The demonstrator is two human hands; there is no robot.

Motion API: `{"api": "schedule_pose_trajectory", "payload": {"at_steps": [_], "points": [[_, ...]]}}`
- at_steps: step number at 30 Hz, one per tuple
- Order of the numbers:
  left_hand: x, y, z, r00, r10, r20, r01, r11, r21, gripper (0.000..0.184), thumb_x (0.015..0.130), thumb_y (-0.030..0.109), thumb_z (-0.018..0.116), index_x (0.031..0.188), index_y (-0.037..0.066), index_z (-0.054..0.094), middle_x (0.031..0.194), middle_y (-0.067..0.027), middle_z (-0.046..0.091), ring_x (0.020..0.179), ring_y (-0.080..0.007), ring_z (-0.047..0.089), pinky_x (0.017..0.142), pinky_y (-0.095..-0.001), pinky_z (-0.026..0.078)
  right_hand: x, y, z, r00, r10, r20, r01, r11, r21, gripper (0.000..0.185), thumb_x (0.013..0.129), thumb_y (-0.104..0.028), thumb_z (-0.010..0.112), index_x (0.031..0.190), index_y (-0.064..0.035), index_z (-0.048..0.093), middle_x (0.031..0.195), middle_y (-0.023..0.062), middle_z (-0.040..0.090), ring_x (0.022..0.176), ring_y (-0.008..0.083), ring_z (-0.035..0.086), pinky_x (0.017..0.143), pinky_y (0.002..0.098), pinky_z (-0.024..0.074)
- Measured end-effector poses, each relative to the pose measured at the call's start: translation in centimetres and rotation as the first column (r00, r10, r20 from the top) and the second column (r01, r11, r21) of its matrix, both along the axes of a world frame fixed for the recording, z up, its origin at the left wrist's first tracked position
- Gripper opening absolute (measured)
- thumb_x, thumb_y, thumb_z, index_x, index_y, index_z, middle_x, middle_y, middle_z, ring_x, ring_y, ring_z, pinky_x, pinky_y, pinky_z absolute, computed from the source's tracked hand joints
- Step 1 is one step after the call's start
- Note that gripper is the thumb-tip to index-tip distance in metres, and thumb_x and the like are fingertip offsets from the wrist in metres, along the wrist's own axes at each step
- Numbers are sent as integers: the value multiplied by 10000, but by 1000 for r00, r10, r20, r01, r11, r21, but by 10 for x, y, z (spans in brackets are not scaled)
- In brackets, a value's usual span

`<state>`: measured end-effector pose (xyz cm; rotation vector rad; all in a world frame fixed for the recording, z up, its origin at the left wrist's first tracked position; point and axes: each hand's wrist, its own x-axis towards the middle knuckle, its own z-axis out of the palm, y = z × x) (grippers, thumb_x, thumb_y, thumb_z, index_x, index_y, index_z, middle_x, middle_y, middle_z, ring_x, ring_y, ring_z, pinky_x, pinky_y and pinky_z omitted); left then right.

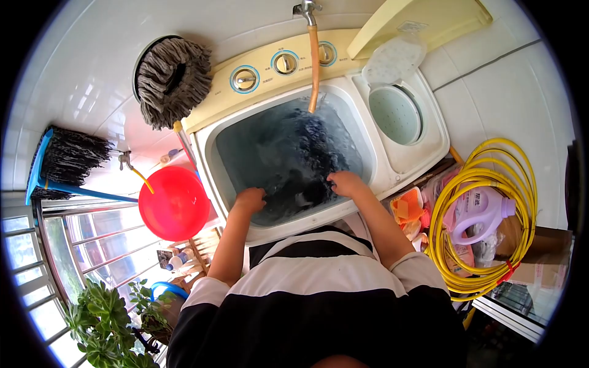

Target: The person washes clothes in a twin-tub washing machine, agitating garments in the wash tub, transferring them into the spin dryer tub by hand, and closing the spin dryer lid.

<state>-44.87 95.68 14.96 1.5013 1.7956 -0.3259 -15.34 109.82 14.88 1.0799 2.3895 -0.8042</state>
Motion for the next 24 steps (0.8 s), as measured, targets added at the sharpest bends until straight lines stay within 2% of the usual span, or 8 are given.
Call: {"api": "schedule_pose_trajectory", "payload": {"at_steps": [7, 10, 14, 17, 19, 21, 22, 24], "points": [[-2, -1, -6, 999, -29, 16, 29, 999, -15, 379, 768, 261, 640, 1125, 138, 596, 1138, -95, 599, 1085, -270, 548, 903, -402, 446, -1, -2, 5, 995, -5, -104, 18, 991, 133, 281, 743, -129, 585, 1023, -132, 614, 972, 102, 612, 919, 296, 596, 781, 418, 491], [-1, -4, -7, 998, -63, 12, 62, 997, 55, 336, 762, 236, 616, 1069, 102, 611, 1092, -112, 612, 1035, -294, 571, 857, -417, 473, -1, -1, 5, 980, 1, -197, 29, 989, 147, 258, 745, -109, 569, 997, -133, 617, 953, 101, 608, 902, 296, 597, 753, 420, 492], [0, -5, -8, 998, -60, 9, 60, 998, -5, 373, 771, 257, 629, 1119, 131, 588, 1122, -104, 599, 1073, -285, 550, 887, -411, 451, -2, -3, 22, 958, -32, -285, 89, 978, 190, 237, 742, -86, 565, 967, -132, 627, 936, 98, 606, 870, 298, 600, 728, 419, 492], [0, -10, -16, 994, -107, 28, 103, 990, 96, 326, 756, 233, 617, 1052, 98, 611, 1054, -133, 612, 1005, -302, 580, 831, -423, 477, 5, 3, 41, 924, -87, -373, 169, 967, 193, 239, 734, -62, 566, 953, -126, 637, 973, 98, 603, 885, 291, 591, 727, 404, 486], [5, -8, -6, 993, -119, 23, 115, 986, 120, 321, 751, 242, 623, 1040, 103, 615, 1031, -140, 615, 1000, -302, 583, 824, -423, 478, 12, 14, 59, 917, -66, -393, 219, 908, 357, 220, 730, -59, 574, 928, -116, 649, 1067, 91, 574, 986, 295, 541, 822, 406, 451], [13, -1, 8, 979, -200, 49, 195, 977, 81, 321, 749, 247, 622, 1037, 106, 616, 1026, -141, 615, 998, -302, 584, 822, -421, 479, 18, 30, 78, 934, 60, -352, 174, 784, 595, 313, 714, -85, 616, 1025, -120, 631, 1217, 109, 489, 1117, 322, 450, 941, 423, 375], [17, 4, 17, 959, -272, 76, 268, 962, 48, 321, 747, 251, 620, 1035, 108, 618, 1021, -142, 615, 997, -302, 585, 821, -419, 480, 18, 38, 90, 936, 57, -347, 172, 786, 594, 313, 714, -85, 616, 1025, -120, 631, 1217, 109, 489, 1117, 322, 450, 941, 423, 375], [16, 28, 34, 942, -314, 114, 315, 949, 10, 333, 743, 262, 628, 1040, 113, 618, 1013, -143, 615, 994, -305, 586, 823, -415, 480, 17, 56, 106, 923, 54, -380, 238, 696, 678, 526, 699, -106, 654, 1208, -151, 532, 1320, 134, 395, 1182, 353, 387, 1001, 445, 316]]}}
